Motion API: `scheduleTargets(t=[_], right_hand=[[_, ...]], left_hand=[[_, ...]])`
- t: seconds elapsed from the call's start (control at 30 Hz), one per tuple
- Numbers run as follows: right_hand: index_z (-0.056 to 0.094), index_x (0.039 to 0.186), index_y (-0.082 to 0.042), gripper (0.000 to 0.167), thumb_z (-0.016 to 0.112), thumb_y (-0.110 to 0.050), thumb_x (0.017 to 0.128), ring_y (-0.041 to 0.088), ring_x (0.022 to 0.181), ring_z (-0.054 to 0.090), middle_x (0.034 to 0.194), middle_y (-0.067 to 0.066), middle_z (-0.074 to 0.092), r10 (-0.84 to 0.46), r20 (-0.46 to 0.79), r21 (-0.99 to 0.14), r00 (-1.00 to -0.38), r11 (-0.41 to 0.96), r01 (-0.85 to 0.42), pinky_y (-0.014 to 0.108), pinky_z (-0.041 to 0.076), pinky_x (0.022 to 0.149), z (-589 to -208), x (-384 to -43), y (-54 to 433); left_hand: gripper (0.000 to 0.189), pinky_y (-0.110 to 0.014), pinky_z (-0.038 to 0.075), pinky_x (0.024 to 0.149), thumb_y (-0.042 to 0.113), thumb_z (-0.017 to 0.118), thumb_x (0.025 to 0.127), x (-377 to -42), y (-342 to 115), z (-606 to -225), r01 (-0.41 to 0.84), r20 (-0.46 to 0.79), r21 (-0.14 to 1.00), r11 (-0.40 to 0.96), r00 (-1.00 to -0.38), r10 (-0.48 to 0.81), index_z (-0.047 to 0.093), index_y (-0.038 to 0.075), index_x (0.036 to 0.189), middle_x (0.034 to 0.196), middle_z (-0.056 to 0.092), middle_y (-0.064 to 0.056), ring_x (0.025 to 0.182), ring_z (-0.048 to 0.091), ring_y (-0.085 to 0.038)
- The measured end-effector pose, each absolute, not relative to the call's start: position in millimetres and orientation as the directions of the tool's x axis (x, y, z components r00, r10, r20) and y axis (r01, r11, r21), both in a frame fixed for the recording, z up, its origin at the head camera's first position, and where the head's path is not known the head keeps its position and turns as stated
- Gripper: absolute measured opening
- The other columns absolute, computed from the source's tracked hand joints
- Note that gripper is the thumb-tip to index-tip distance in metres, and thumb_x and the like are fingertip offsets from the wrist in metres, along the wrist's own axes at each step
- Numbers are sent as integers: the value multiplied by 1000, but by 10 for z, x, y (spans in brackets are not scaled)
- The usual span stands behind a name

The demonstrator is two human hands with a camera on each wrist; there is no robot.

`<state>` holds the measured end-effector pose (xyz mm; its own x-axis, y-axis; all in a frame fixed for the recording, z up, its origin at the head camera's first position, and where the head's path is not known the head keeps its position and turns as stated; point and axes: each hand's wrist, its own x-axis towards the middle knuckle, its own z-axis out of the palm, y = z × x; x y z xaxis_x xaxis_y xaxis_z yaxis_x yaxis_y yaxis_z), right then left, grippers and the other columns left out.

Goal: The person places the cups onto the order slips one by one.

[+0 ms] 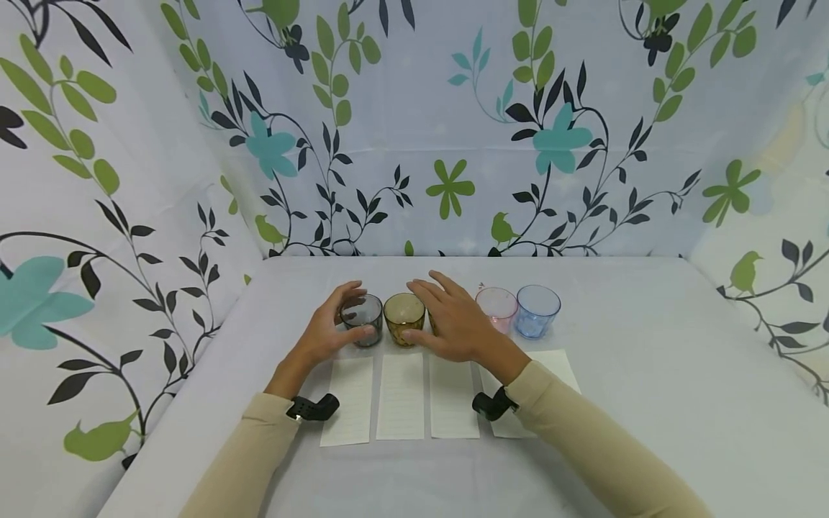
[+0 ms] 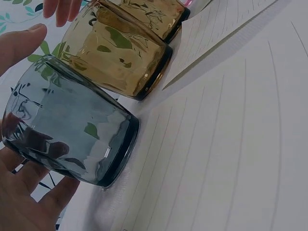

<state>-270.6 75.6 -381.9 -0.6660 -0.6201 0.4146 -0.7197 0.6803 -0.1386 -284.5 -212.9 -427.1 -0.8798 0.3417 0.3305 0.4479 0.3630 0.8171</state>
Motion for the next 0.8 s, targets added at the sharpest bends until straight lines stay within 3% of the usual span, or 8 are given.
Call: scheduleTargets(t=[0.53, 0.8], right_hand=[[37, 157, -11, 80, 56, -60, 96, 34, 151, 27, 157, 7, 44, -625, 341, -172, -702, 693, -700, 55, 32, 120, -3792, -2779, 546], [36, 157, -11, 82, 56, -62, 96, 34, 151, 29, 157, 8, 45, -631, 339, -170, -698, 689, -705, 54, 32, 120, -3791, -2813, 443]], left_hand=[[78, -61, 39, 113, 3, 79, 82, -2919, -2089, -4331, 437, 361, 883, 172, -866, 347, 39, 1, 149, 142, 52, -27, 131, 50, -48], [74, -60, 40, 112, -1, 78, 82, -2921, -2075, -4362, 430, 364, 891, 144, -867, 341, 41, -2, 146, 140, 51, -31, 129, 50, -51]])
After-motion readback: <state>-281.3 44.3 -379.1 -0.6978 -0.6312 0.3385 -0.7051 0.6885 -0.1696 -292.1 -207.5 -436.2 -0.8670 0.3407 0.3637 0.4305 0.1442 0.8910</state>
